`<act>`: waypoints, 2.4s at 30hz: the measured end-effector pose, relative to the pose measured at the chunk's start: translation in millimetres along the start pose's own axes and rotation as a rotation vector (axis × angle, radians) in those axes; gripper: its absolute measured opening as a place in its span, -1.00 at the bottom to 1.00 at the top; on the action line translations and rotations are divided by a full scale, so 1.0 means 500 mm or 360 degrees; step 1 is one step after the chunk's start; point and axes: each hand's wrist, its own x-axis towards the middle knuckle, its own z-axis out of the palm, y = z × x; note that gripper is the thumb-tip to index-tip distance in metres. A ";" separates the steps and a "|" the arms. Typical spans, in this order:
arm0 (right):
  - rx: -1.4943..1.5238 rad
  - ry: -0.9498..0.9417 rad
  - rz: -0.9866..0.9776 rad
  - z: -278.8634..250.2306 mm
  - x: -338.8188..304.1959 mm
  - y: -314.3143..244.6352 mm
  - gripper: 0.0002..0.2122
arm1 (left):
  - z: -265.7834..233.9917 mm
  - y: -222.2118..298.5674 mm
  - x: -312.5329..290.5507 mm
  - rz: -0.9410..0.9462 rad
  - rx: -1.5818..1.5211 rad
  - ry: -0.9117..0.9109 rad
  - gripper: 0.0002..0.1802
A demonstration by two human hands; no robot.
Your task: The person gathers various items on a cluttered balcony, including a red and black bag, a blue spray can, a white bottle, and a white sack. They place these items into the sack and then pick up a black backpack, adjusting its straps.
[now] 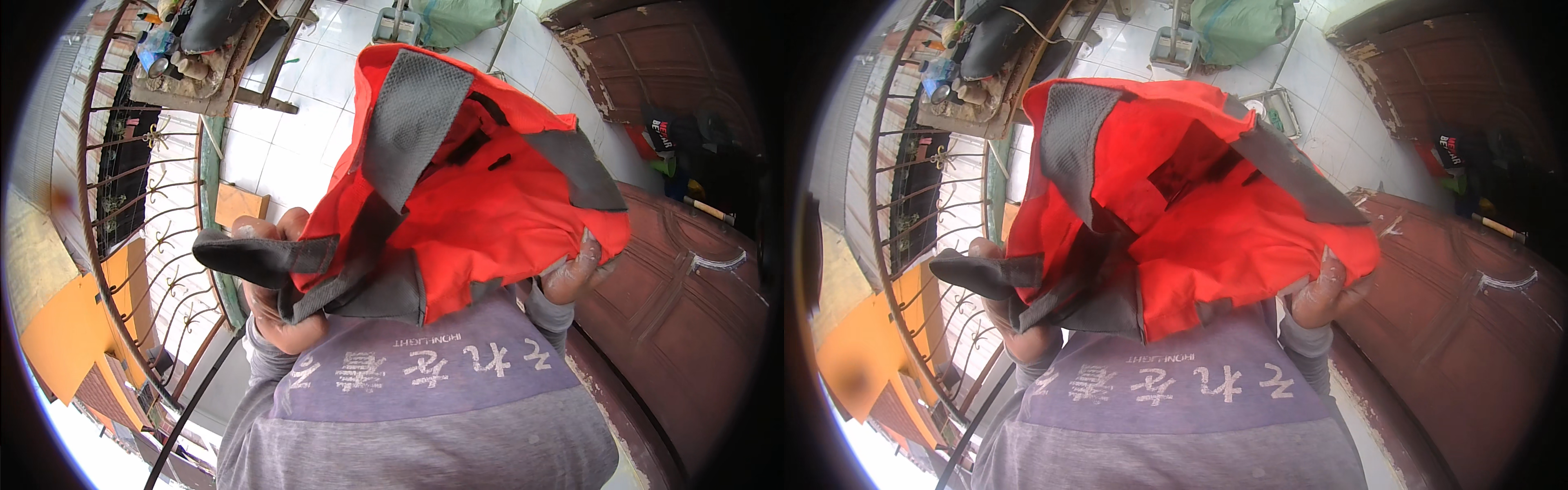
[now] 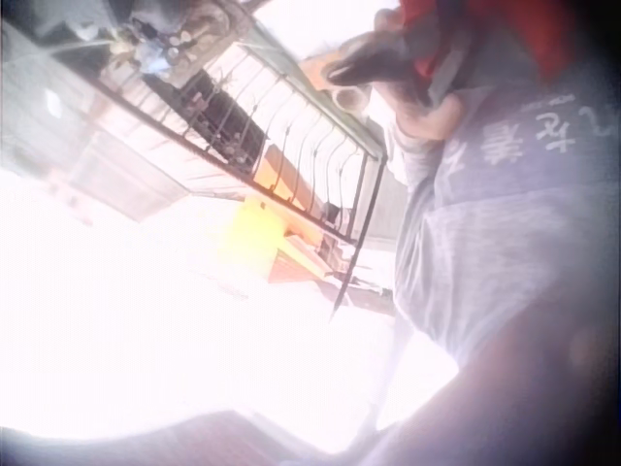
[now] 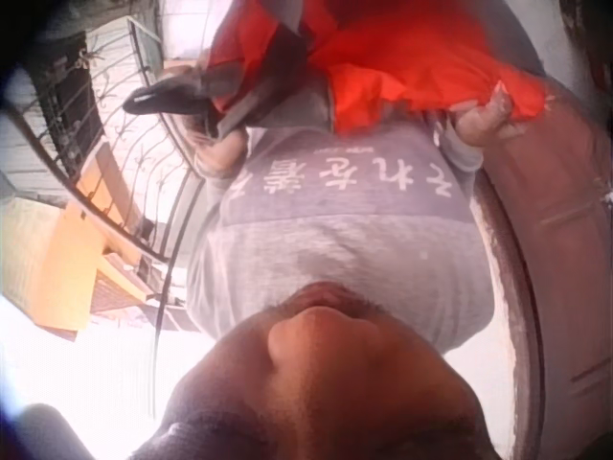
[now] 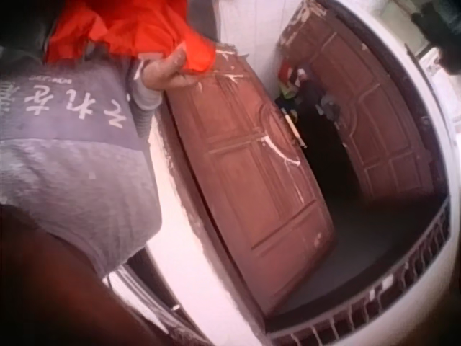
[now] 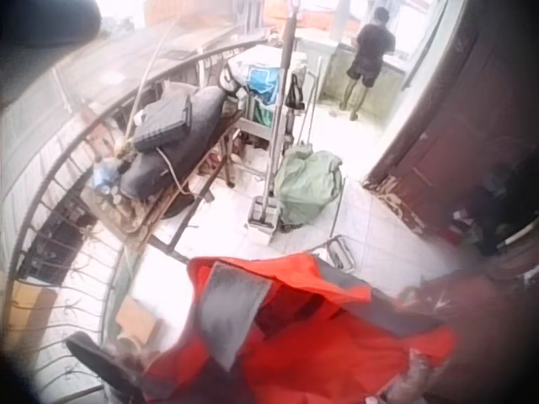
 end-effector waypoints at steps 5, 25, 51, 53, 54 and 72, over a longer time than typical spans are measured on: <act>0.0255 0.0123 0.0002 -0.040 0.036 -0.003 -0.79 | 0.066 -0.035 0.063 -0.0094 -0.0153 -0.0170 -0.29; -0.1254 0.0780 0.1012 -0.545 -0.001 0.616 -0.57 | 0.510 -0.891 0.132 -0.1011 0.0367 -0.1447 0.18; -0.1884 -0.1613 0.2200 -0.461 0.126 0.794 -0.78 | 0.667 -0.859 0.151 -0.0784 0.0696 -0.1905 -0.17; -0.1586 -0.1587 0.2351 -0.482 0.147 0.715 -0.77 | 0.665 -0.872 0.125 -0.0734 0.0777 -0.1962 -0.18; -0.1389 -0.1555 0.2419 -0.497 0.156 0.658 -0.76 | 0.670 -0.857 0.123 -0.0883 0.0745 -0.1934 -0.18; 0.0916 0.1727 0.2333 -0.389 0.068 0.823 -0.97 | 0.638 -0.879 0.161 -0.1317 0.0224 -0.1630 0.01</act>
